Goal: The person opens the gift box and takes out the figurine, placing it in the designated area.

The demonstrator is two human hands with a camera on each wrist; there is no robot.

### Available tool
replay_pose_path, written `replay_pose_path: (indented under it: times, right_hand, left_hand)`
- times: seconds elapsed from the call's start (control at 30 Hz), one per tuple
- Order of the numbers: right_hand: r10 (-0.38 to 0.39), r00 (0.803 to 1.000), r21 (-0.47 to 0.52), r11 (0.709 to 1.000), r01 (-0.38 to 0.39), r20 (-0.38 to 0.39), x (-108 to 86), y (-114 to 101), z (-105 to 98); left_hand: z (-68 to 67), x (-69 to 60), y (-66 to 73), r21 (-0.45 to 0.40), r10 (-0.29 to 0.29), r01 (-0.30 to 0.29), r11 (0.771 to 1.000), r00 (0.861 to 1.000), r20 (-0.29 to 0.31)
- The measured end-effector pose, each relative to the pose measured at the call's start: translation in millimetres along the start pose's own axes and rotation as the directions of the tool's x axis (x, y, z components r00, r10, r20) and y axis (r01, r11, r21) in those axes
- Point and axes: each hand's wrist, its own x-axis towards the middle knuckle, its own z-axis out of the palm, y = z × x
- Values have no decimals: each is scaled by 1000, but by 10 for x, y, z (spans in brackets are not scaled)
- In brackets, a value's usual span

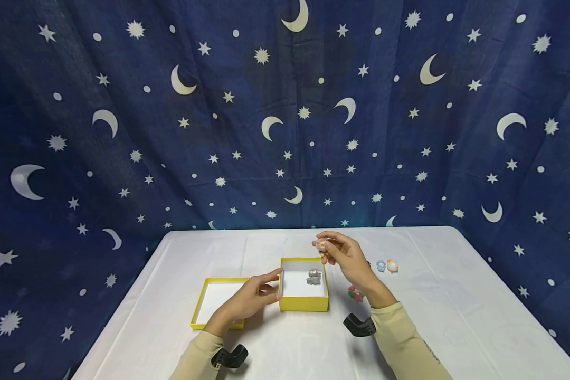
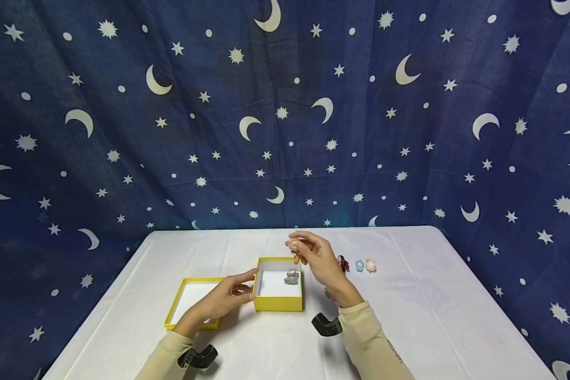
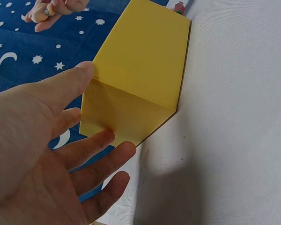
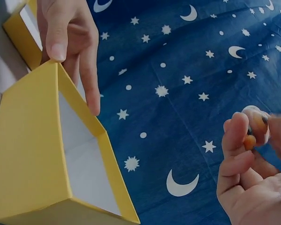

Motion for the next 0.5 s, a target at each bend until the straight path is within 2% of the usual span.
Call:
replay_pose_path:
  times: [0.27, 0.37, 0.5]
  right_hand:
    - [-2, 998, 10, 1000, 2, 59, -10, 24, -9]
    - [-11, 998, -70, 997, 15, 57, -8, 32, -1]
    - [-23, 999, -251, 967, 33, 46, -28, 14, 9]
  left_hand:
    - [3, 6, -6, 2, 4, -4, 1000, 1000, 1]
    - [4, 8, -7, 5, 2, -2, 1000, 1000, 1]
    - [4, 4, -1, -1, 2, -2, 1000, 1000, 4]
